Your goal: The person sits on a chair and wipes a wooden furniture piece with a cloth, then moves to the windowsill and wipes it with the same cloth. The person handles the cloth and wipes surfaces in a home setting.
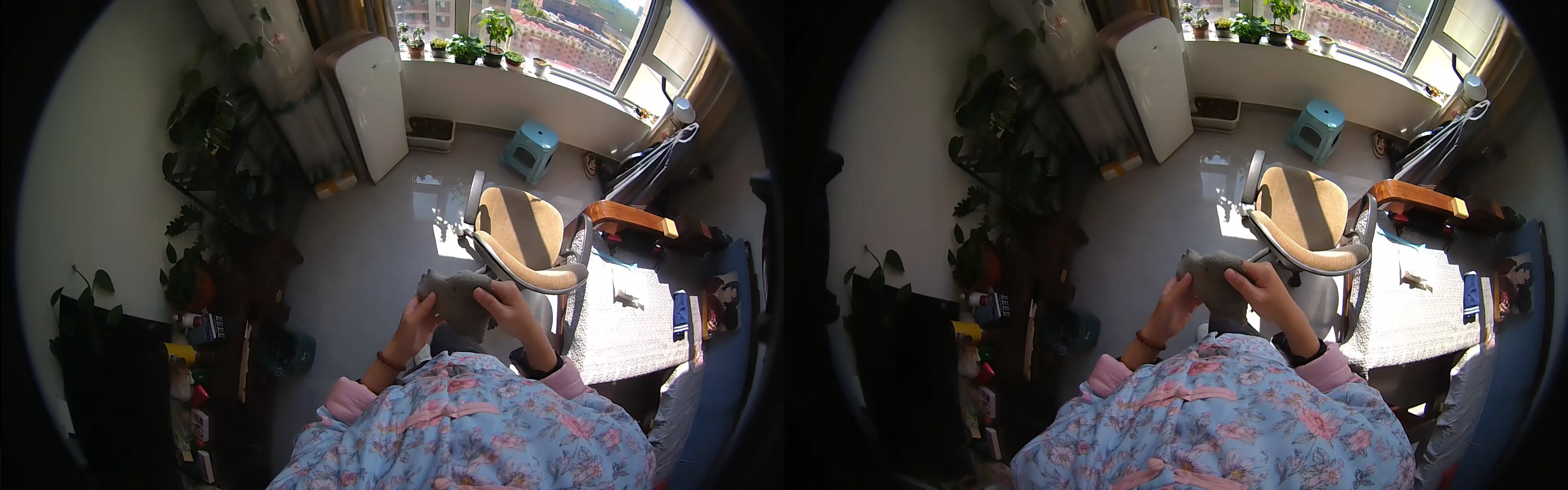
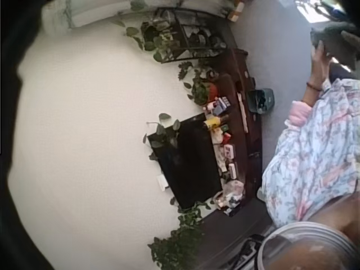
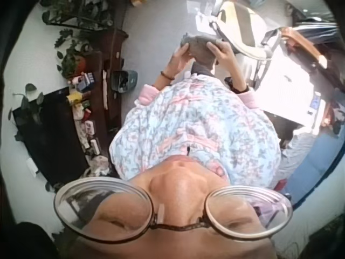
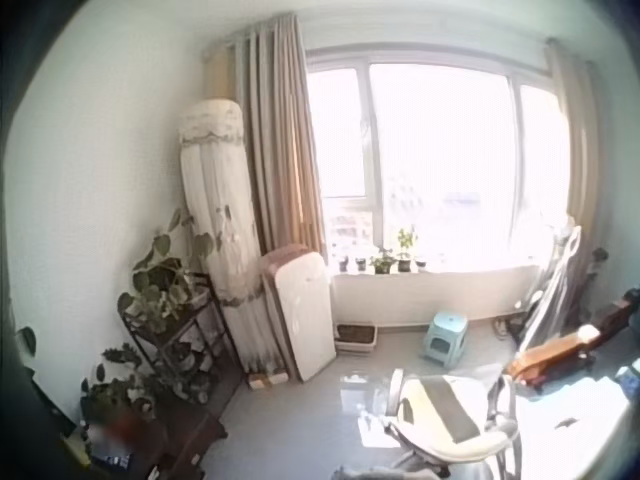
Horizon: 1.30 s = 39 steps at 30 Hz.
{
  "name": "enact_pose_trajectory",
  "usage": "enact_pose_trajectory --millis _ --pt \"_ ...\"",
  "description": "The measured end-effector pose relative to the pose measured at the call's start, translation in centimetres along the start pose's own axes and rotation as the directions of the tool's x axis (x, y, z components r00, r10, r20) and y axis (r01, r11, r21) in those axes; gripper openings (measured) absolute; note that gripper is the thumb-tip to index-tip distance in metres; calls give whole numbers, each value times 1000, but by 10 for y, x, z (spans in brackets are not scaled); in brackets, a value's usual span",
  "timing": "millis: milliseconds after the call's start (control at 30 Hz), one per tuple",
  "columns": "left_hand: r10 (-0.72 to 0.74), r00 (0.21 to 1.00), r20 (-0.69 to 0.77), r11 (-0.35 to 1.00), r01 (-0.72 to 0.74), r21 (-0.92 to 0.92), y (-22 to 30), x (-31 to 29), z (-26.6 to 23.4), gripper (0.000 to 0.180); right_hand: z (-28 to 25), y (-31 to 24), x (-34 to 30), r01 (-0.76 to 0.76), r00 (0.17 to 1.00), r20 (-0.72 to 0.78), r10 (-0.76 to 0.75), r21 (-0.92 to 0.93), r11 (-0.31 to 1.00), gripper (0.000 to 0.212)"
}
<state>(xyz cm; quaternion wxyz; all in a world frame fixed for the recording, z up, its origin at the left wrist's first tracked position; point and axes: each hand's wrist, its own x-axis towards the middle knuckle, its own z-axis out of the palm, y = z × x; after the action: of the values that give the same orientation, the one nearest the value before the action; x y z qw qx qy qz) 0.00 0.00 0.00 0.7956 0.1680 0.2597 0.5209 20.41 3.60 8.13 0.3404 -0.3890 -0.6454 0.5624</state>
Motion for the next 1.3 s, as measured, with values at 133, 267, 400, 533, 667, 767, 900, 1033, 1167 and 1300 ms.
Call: enact_pose_trajectory --millis 133,267,400,533,667,767,900,1033,1167,1300 --pt "335 931 -142 882 -257 395 69 66 -11 36 -10 18 76 -4 998 -68 3 -11 1000 20" --pt "441 896 50 692 -375 617 151 152 -8 38 -32 47 159 13 997 -76 1 184 983 22" --pt "317 926 205 617 -366 697 227 239 11 43 -52 82 252 -49 998 -7 69 638 769 37" --pt "77 938 337 625 -309 717 288 317 34 45 -86 89 335 -106 991 133 -4 811 575 66" --pt "-85 894 440 587 -312 747 320 393 46 42 -113 83 398 58 989 6 -147 902 428 66" --pt "-89 870 486 591 -346 728 334 454 52 44 -140 85 438 177 983 -138 -122 887 427 60" --pt "-17 881 473 613 -364 701 348 540 49 42 -176 89 487 384 920 -386 -71 847 368 47" --pt "-31 862 506 569 -401 718 370 632 44 31 -223 81 538 596 802 -540 -257 683 423 17" --pt "-158 782 603 561 -431 706 388 715 63 29 -263 71 566 521 788 -612 -66 606 601 17" --pt "-211 625 751 542 -565 622 383 785 94 32 -285 80 590 473 693 -717 78 534 701 17"
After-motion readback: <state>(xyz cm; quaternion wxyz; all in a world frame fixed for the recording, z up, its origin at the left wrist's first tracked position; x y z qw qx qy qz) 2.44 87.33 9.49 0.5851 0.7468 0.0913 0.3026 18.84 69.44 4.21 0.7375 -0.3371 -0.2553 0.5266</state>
